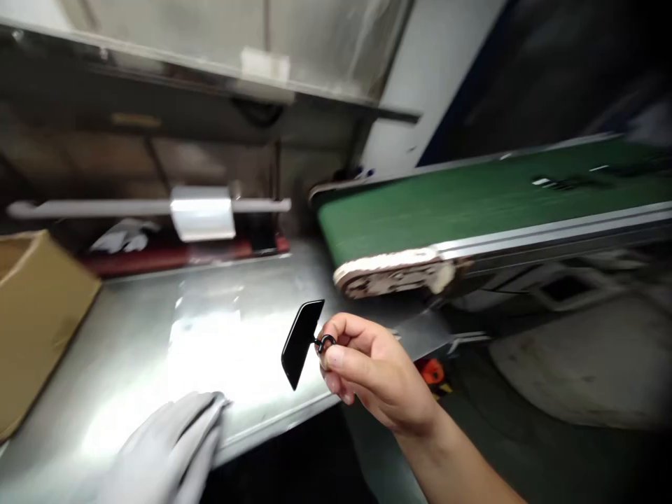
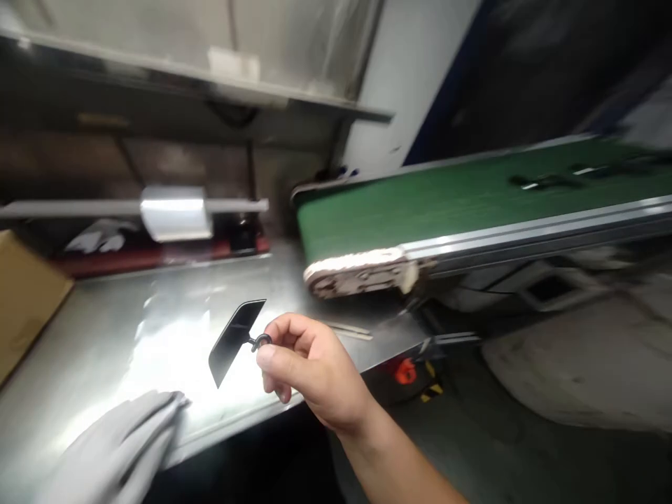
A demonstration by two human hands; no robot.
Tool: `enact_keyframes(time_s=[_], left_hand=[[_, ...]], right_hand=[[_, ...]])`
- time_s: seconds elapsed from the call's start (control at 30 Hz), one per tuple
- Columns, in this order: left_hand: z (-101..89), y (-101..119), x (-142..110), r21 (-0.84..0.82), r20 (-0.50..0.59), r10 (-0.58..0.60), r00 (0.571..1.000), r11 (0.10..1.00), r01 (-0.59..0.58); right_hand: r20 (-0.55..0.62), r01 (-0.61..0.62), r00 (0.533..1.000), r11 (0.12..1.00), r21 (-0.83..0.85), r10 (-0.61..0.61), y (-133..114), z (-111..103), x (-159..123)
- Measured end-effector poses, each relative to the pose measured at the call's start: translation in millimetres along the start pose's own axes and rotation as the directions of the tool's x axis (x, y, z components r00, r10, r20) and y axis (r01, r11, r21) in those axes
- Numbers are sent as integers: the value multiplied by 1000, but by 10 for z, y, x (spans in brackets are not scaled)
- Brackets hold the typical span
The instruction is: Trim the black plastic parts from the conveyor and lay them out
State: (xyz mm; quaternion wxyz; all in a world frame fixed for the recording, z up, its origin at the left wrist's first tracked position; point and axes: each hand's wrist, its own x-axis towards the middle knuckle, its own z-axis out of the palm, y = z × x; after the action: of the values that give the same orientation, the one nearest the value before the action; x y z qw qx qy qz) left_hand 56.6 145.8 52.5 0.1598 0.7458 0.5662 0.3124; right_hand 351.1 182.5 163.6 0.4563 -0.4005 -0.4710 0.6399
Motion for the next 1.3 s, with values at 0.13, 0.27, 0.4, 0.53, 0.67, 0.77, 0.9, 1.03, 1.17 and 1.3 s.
enact_keyframes(time_s=[0.13,0.27,0.4,0.53,0.67,0.77,0.9,1.03,1.17,1.3], left_hand=[[-154,200,-294,-141,-114,-20,993,990,4],[-236,470,-435,-690,140,-488,861,576,439],[-233,573,-572,-887,458,-258,851,-69,457],[-165,564,-677,-875,459,-153,875,-249,415],[-86,595,-768,-864,445,-151,883,-333,378],[-42,626,-826,-862,423,-171,890,-380,337],[-54,631,-921,-854,481,-243,843,-348,387],[-98,628,-1005,-830,530,-242,813,-344,439],[-54,614,-991,-811,553,-194,810,-349,470],[58,616,-882,-771,591,-88,802,-354,529]], right_hand=[[182,-241,960,961,133,215,537,458,-72],[295,-398,887,912,95,357,807,673,-193],[356,-483,829,873,69,431,868,763,-316],[404,-536,791,839,96,459,884,800,-361],[431,-569,769,813,125,472,913,816,-368],[438,-578,769,799,166,465,953,808,-388],[451,-588,768,779,217,454,1021,776,-449],[465,-594,769,761,262,440,1068,739,-496],[480,-594,773,741,314,415,1091,688,-517],[479,-613,765,715,336,430,1070,615,-577]])
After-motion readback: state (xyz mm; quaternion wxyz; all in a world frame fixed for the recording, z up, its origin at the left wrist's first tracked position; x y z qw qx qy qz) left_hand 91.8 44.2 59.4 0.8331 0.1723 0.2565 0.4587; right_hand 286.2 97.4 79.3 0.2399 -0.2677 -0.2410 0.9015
